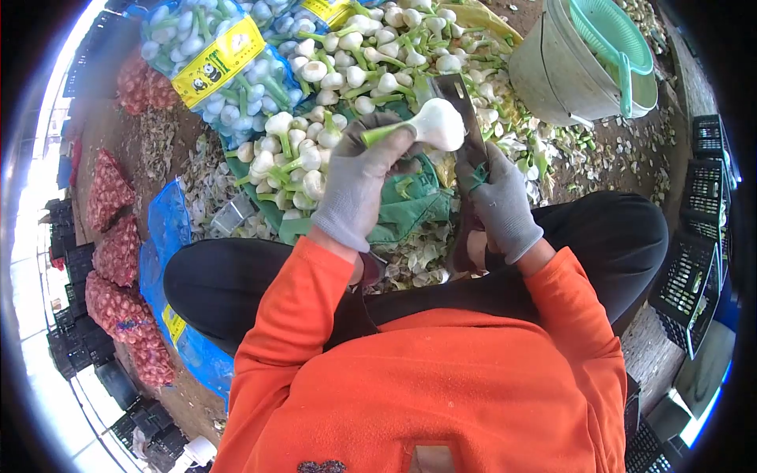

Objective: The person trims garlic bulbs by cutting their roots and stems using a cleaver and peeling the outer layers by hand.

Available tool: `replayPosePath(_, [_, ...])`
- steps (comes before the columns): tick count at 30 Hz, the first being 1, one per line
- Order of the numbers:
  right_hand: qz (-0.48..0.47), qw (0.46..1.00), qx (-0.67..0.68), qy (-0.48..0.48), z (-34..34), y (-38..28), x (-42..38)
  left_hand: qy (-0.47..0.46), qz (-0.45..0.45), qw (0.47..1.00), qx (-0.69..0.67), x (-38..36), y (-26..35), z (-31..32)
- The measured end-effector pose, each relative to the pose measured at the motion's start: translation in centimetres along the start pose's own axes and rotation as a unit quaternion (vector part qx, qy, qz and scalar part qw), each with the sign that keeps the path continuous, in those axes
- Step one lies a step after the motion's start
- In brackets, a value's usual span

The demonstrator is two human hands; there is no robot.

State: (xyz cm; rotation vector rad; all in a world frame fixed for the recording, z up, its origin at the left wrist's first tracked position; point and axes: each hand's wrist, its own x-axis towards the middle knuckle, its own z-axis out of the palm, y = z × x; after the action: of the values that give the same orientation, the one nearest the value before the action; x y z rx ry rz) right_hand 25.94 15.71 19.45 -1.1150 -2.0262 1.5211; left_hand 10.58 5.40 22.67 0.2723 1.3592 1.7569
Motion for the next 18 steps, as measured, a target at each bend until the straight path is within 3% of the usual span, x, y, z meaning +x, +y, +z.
replayPosePath(1, [-0.007, 1.0, 0.004, 0.005, -0.2, -1.0, -0.4, 0.003, -0.052, 0.999, -0.004, -0.8, 0.1, 0.3])
replayPosePath(3, [-0.052, 0.998, 0.003, 0.029, -0.6, -1.3, -0.8, -0.068, -0.06, 0.994, 0.057, -1.1, -0.4, -0.2])
replayPosePath(6, [-0.155, 0.971, -0.169, 0.067, -1.2, -1.3, -1.6, -0.137, -0.085, 0.977, 0.143, -1.9, -0.4, -0.3])
replayPosePath(9, [-0.204, 0.951, -0.226, 0.058, -1.2, -1.5, -1.9, -0.191, -0.083, 0.965, 0.157, -2.2, -0.5, 0.4])
replayPosePath(12, [-0.27, 0.914, -0.296, 0.06, -1.4, -1.5, -2.0, -0.207, 0.041, 0.944, 0.253, -2.0, -1.7, 0.4])
replayPosePath(13, [-0.301, 0.898, -0.317, 0.057, -1.7, -1.9, -2.0, -0.219, 0.008, 0.944, 0.247, -1.6, -1.5, -0.2])
replayPosePath(15, [-0.362, 0.862, -0.35, 0.051, -2.1, -2.8, -2.1, -0.234, 0.042, 0.949, 0.207, -0.8, -2.8, -1.7])
replayPosePath(18, [-0.412, 0.832, -0.37, 0.027, -1.7, -2.7, -2.3, -0.224, 0.133, 0.913, 0.314, -0.8, -3.0, -3.1])
